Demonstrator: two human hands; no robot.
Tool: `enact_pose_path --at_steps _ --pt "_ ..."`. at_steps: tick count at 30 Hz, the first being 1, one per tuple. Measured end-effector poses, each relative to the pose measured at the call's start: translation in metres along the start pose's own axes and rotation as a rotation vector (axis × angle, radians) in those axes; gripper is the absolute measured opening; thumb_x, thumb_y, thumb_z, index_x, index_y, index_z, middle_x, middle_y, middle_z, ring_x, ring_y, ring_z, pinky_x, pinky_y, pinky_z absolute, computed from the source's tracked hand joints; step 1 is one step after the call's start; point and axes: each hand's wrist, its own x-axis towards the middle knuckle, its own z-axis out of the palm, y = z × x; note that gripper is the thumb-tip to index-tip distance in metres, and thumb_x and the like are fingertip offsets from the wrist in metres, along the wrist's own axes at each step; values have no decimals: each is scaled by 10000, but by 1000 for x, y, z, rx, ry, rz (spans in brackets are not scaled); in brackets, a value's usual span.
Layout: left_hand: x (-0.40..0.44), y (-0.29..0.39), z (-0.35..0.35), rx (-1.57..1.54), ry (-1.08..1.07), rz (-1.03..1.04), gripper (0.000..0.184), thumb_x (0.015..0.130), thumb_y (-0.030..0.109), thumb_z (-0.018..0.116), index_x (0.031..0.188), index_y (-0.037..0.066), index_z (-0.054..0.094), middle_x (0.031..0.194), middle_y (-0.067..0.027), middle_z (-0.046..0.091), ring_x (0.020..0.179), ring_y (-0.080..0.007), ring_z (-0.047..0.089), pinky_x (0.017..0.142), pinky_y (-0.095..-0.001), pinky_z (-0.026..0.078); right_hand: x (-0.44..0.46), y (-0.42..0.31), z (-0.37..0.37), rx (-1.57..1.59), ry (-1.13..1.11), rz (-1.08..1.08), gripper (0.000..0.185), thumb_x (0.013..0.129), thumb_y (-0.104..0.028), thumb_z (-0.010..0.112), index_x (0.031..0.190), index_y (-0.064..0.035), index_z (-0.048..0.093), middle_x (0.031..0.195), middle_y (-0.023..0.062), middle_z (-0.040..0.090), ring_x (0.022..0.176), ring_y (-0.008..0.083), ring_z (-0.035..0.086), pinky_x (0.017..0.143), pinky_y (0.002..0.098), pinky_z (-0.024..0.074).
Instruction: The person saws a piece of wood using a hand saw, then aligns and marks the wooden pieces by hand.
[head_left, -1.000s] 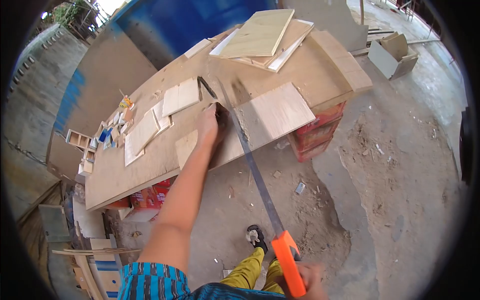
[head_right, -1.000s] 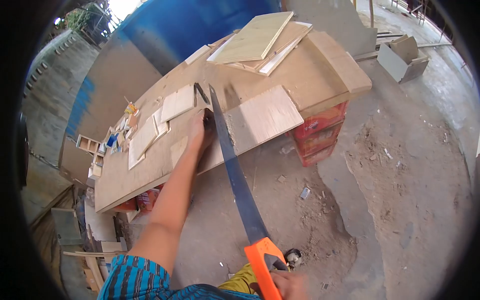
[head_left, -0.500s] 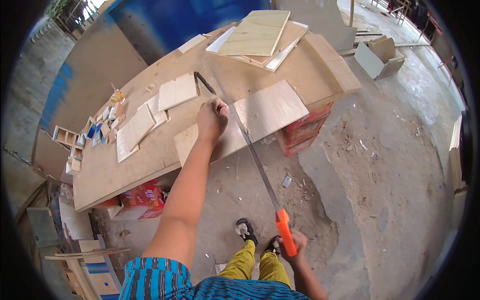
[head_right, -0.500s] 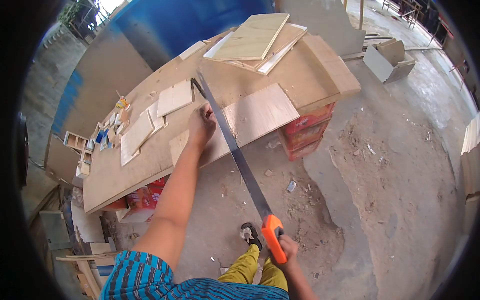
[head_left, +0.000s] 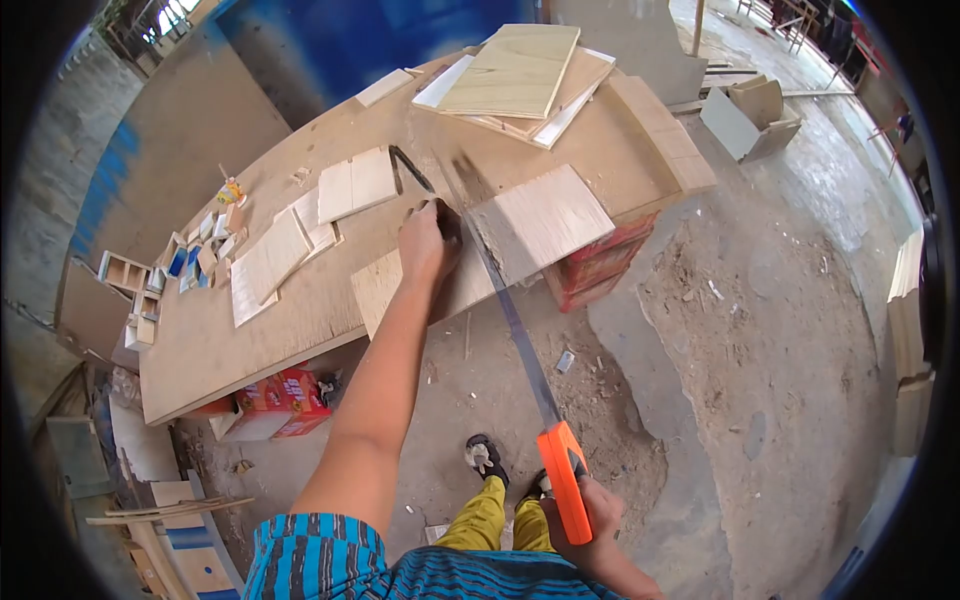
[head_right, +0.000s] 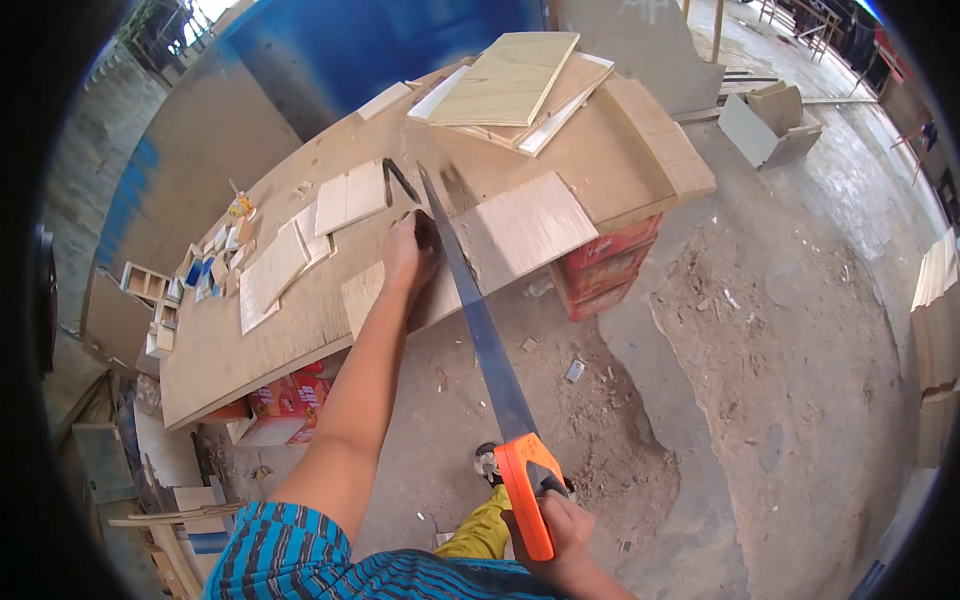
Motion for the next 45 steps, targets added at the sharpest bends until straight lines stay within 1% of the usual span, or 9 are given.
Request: enact_pose_path --at_steps 8,14,18,23,26,34,38,40,45 --pt "14 -43 28 -240 -88 -242 114 715 90 603 822 53 622 857 -154 639 855 -352 591 753 -424 477 24 20 -42 183 -98 284 210 734 -139 742 705 -25 568 580 98 505 521 221 545 474 315 412" --pt "7 -6 3 -42 -30 -125 109 699 84 612 804 61 632 882 -152 648 872 -348 591 764 -418 482 14 54 -42 294 -122 245 216 742 -177 746 727 -25 593 606 92 541 526 221 548 527 335 432" --pt "9 -26 19 -135 -63 -193 134 682 85 609 814 70 625 880 -145 644 873 -346 587 771 -418 482 23 -4 -29 -67 -157 16 208 674 -125 770 750 -47 593 599 102 509 502 263 530 483 344 416" --pt "6 -11 4 14 -58 -76 161 680 78 599 841 69 606 880 -149 628 892 -345 577 777 -431 476 8 16 -8 -106 -44 -52 234 659 -162 775 735 -38 591 580 108 500 505 297 537 471 340 414" --pt "5 -11 6 -13 -42 -52 139 676 72 596 815 73 606 857 -130 624 873 -337 573 762 -434 466 25 -1 -20 198 -3 305 237 733 -163 741 682 -18 560 567 84 510 470 272 512 453 360 413" --pt "-13 18 -4 -121 -51 39 67 706 63 565 756 67 609 799 -100 621 823 -320 568 725 -419 443 94 -1 48 -151 7 -74 211 731 -167 732 726 -45 559 627 163 538 577 376 551 516 390 443" --pt "-13 14 0 -114 -38 50 60 748 104 585 771 57 615 796 -116 626 805 -322 579 721 -415 455 85 4 28 307 175 190 275 816 -235 698 744 -17 545 583 18 469 503 142 469 484 299 386" --pt "-12 12 1 -123 -13 73 98 768 135 610 775 37 611 787 -145 624 779 -327 589 698 -402 469 83 11 11 213 210 151 280 840 -237 677 748 -7 546 593 -30 414 548 77 400 493 265 351" --pt "-11 16 -3 -165 -86 18 81 757 126 606 776 48 616 795 -125 625 799 -323 583 710 -409 467 90 10 -12 -96 177 -119 271 681 -160 763 723 -23 534 585 118 445 486 271 469 468 323 357"
